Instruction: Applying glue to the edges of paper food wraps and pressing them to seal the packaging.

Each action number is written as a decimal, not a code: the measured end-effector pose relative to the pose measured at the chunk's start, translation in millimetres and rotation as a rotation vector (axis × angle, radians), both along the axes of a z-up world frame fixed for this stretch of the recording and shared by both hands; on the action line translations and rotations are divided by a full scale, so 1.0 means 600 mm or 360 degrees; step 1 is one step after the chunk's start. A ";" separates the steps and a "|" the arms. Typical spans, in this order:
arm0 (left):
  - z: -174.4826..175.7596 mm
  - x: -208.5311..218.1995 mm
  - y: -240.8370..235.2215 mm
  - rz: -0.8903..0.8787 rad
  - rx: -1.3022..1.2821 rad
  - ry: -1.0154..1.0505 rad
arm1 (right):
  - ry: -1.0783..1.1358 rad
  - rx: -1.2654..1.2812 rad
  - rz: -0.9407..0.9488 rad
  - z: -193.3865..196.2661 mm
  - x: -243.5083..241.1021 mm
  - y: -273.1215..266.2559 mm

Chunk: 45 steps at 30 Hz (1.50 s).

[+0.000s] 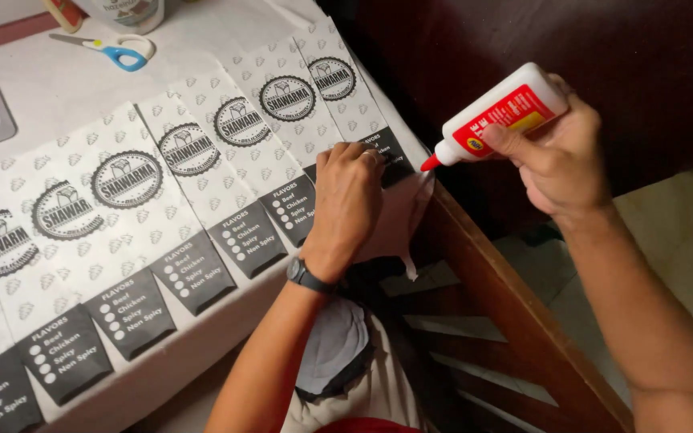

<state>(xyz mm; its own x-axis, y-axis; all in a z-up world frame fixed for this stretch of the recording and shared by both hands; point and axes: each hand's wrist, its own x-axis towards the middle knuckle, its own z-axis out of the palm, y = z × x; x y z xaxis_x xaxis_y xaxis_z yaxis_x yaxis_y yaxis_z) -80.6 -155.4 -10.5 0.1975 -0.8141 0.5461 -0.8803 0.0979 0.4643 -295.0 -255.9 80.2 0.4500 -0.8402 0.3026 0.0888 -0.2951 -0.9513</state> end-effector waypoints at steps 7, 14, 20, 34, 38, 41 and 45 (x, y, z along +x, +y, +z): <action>-0.024 -0.004 -0.014 0.0038 0.0164 -0.0140 | -0.0032 -0.0311 -0.0064 -0.083 0.020 -0.030; -0.025 0.000 -0.003 0.0009 0.0221 -0.0066 | -0.0086 -0.0376 -0.0093 -0.116 0.039 -0.022; -0.020 0.000 0.003 -0.0009 0.0267 -0.0004 | -0.0011 -0.0457 -0.0087 -0.124 0.032 -0.029; -0.018 -0.002 0.005 0.0003 0.0206 -0.0081 | 0.0185 -0.0467 -0.0005 -0.101 0.043 0.000; -0.018 -0.010 0.001 0.0103 0.0112 -0.0143 | -0.0016 -0.0311 -0.0074 -0.119 0.012 -0.040; -0.014 -0.015 0.001 0.0120 0.0043 -0.0108 | -0.0161 -0.0269 -0.0150 -0.123 -0.005 -0.056; -0.016 -0.020 -0.005 0.0179 0.0011 -0.0019 | -0.0269 -0.0285 -0.0140 -0.115 -0.001 -0.041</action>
